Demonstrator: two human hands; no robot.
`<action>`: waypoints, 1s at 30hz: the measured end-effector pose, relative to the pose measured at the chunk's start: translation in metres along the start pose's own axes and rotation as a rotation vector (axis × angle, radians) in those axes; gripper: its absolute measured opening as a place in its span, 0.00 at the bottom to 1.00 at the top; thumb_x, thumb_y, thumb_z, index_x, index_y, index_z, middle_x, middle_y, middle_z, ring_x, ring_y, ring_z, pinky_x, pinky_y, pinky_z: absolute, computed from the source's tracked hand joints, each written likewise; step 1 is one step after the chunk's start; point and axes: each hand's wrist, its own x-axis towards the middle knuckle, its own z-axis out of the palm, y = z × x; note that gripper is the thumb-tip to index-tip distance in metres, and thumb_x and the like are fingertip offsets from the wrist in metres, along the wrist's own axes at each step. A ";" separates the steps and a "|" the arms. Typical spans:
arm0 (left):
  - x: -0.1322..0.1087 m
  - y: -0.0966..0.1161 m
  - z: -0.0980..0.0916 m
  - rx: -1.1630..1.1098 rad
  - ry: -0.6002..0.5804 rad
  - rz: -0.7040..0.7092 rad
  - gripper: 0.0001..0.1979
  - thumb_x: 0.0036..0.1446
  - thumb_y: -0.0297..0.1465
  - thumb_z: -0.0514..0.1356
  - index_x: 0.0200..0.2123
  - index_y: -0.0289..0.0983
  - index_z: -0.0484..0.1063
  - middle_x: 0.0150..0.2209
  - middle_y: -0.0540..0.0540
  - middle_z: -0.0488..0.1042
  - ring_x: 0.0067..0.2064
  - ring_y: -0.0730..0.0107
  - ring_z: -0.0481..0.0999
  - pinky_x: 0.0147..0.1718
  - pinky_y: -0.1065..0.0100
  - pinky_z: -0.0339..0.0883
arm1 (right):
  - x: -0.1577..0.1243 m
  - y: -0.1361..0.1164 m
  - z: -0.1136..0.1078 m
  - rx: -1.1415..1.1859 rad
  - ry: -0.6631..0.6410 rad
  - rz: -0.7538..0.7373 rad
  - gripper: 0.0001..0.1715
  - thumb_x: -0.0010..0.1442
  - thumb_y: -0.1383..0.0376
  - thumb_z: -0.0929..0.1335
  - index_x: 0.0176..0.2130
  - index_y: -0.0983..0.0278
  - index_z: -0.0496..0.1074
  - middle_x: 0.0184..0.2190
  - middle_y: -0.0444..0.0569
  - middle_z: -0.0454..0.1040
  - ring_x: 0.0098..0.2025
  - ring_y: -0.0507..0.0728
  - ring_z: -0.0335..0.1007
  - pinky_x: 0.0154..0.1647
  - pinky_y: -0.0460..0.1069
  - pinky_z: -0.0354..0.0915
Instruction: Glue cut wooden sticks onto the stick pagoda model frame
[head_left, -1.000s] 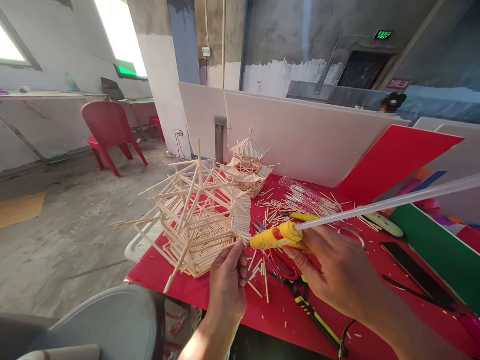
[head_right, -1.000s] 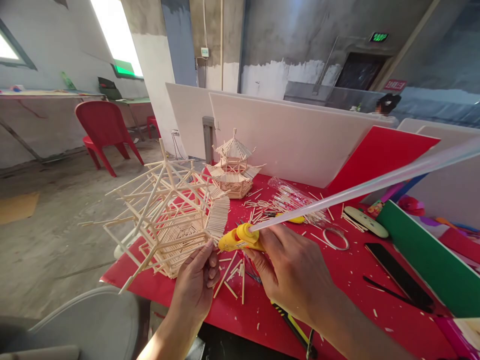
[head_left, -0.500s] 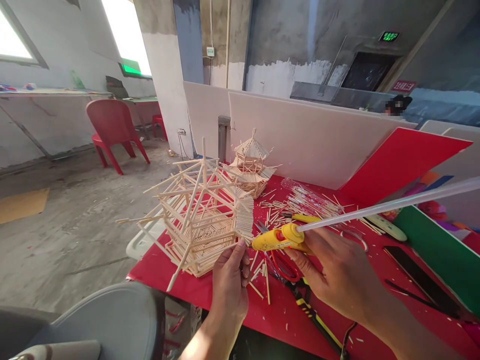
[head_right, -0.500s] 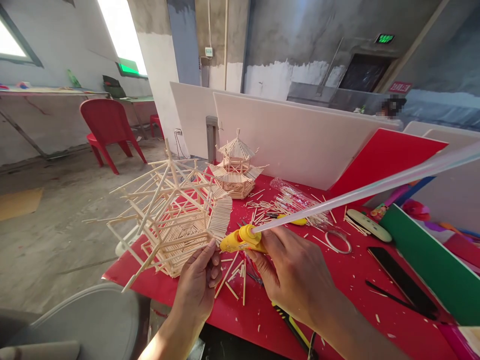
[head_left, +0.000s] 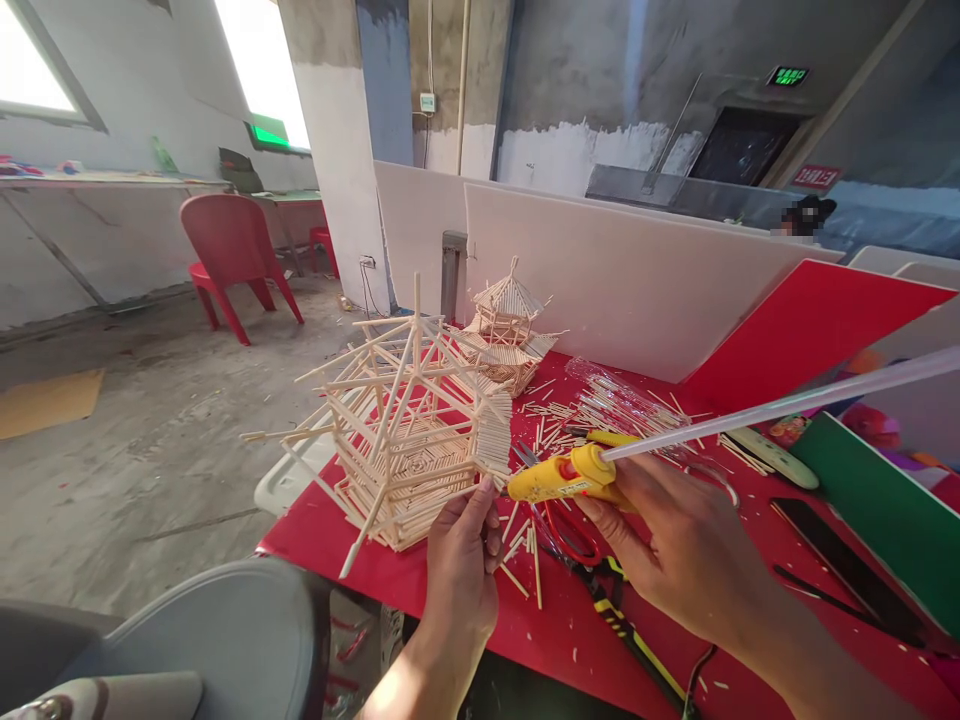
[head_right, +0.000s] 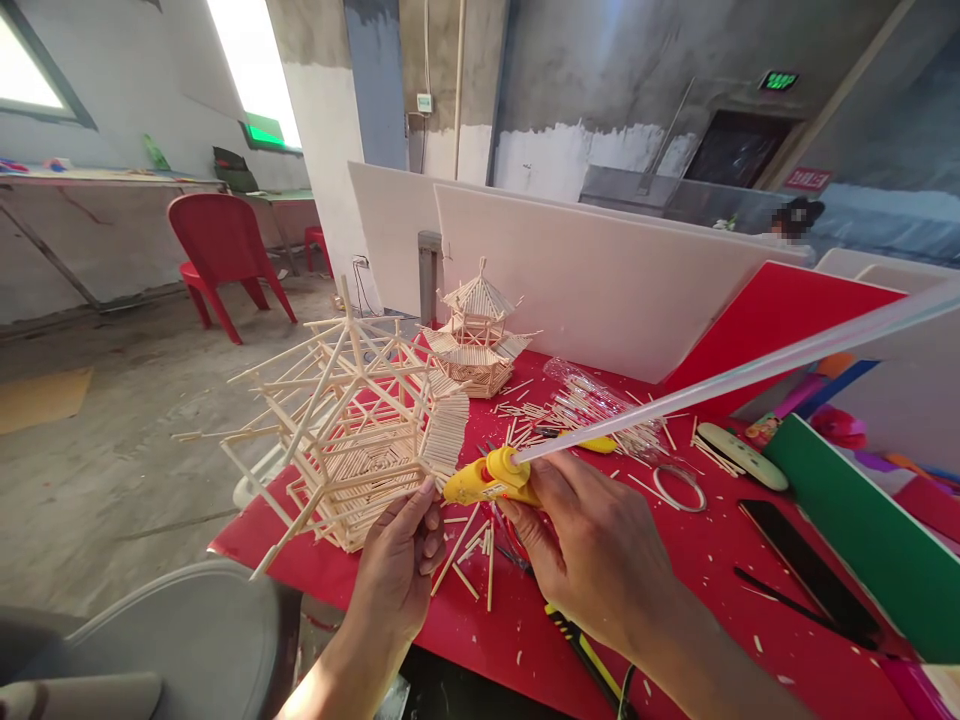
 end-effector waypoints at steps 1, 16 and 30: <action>0.000 0.000 0.000 0.001 -0.002 0.001 0.22 0.35 0.39 0.76 0.21 0.35 0.68 0.17 0.55 0.65 0.16 0.84 0.56 0.12 0.78 0.44 | 0.000 0.000 0.000 -0.004 0.000 0.002 0.12 0.69 0.59 0.63 0.46 0.64 0.69 0.37 0.50 0.76 0.36 0.56 0.75 0.30 0.48 0.65; 0.002 -0.001 0.000 0.004 0.006 -0.001 0.22 0.35 0.40 0.76 0.22 0.35 0.67 0.17 0.56 0.65 0.15 0.84 0.56 0.12 0.78 0.44 | 0.004 0.002 0.003 0.023 0.011 -0.015 0.10 0.69 0.60 0.64 0.46 0.63 0.69 0.38 0.50 0.75 0.37 0.56 0.74 0.33 0.48 0.67; 0.002 -0.004 0.000 -0.033 -0.011 -0.029 0.19 0.38 0.37 0.74 0.23 0.36 0.68 0.18 0.56 0.65 0.15 0.84 0.56 0.12 0.78 0.43 | -0.001 0.004 -0.001 0.066 0.014 -0.024 0.10 0.69 0.61 0.64 0.46 0.63 0.69 0.38 0.50 0.75 0.38 0.56 0.74 0.35 0.48 0.68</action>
